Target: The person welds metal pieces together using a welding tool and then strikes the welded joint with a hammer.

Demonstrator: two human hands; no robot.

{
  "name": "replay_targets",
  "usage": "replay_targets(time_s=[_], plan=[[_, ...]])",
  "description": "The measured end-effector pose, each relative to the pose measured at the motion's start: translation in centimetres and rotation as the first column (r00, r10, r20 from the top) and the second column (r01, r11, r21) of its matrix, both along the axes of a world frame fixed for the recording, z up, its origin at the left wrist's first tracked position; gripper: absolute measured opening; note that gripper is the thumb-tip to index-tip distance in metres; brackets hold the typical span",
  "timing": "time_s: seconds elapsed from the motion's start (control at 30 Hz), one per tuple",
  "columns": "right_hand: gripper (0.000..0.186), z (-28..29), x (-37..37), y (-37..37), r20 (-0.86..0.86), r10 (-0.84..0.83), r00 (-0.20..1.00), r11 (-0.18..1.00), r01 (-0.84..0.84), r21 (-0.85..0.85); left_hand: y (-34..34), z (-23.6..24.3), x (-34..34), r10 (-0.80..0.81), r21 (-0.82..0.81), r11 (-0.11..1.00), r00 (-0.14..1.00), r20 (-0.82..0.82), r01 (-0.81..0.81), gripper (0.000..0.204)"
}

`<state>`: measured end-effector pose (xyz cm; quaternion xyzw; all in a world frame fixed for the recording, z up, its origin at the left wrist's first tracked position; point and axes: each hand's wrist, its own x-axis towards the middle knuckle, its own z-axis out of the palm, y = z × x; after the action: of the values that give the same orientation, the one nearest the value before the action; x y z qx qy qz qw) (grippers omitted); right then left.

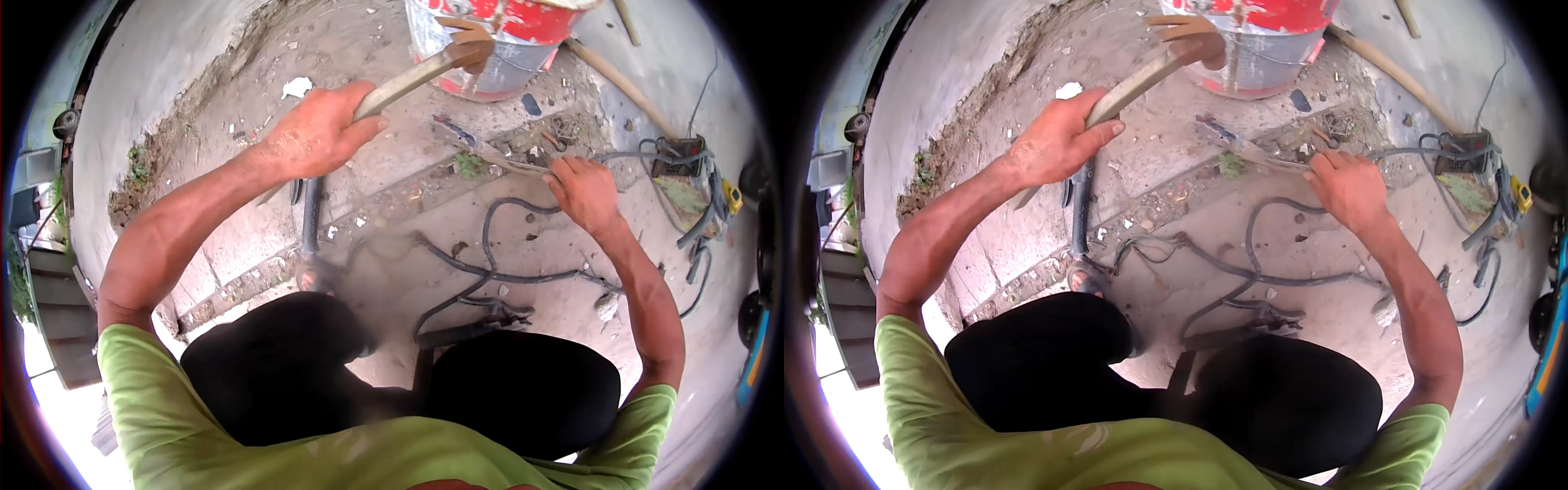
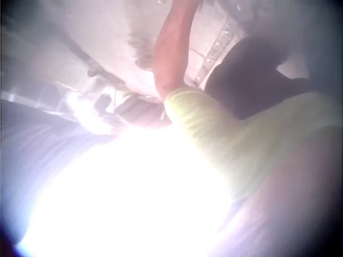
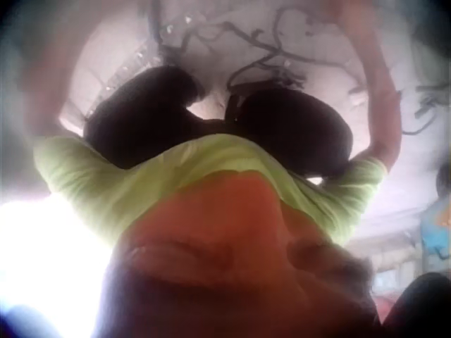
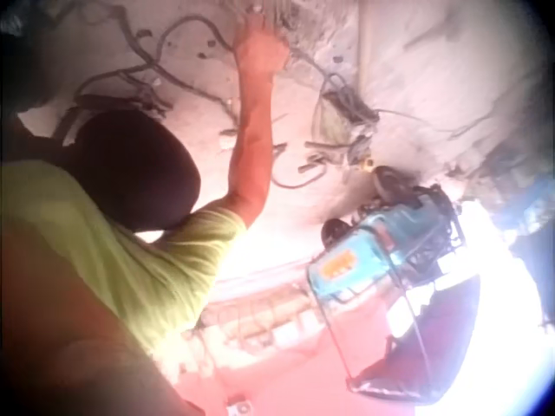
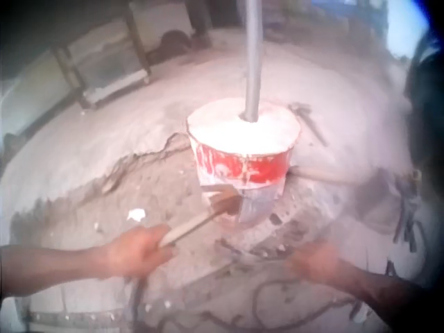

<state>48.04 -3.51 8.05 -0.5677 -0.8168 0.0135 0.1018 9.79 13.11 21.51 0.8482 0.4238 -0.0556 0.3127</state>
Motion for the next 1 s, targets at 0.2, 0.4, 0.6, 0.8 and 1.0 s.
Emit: replay_targets(time_s=[0.2, 0.4, 0.6, 0.8, 1.0], plan=[[0.023, -0.1, -0.3, 0.8, 0.207, -0.052, 0.977, 0.996, 0.066, -0.058, -2.4, -8.6, -0.7, 0.128, -0.069, 0.990, 0.982, 0.139, -0.120, 0.029], [0.027, -2.1, 0.8, 1.3, 0.194, 0.069, 0.978, 0.984, -0.035, -0.173, -1.4, -17.8, -0.2, 0.090, -0.123, 0.989, 0.990, 0.107, -0.077, 0.032], [0.033, -0.5, 1.5, 3.9, 0.297, -0.003, 0.955, 0.954, 0.092, -0.285, -2.6, -13.1, 0.9, 0.239, -0.173, 0.964, 0.946, 0.218, -0.203, 0.033], [0.042, -1.0, 2.0, 5.9, 0.247, 0.001, 0.969, 0.978, 0.050, -0.200, -1.7, -18.3, 0.7, 0.080, -0.134, 0.988, 0.997, 0.022, -0.076, 0.033], [0.039, -0.8, 2.3, 5.7, 0.259, -0.019, 0.966, 0.973, 0.077, -0.217, -3.6, -14.7, 2.6, 0.208, -0.175, 0.967, 0.969, 0.136, -0.183, 0.033]])
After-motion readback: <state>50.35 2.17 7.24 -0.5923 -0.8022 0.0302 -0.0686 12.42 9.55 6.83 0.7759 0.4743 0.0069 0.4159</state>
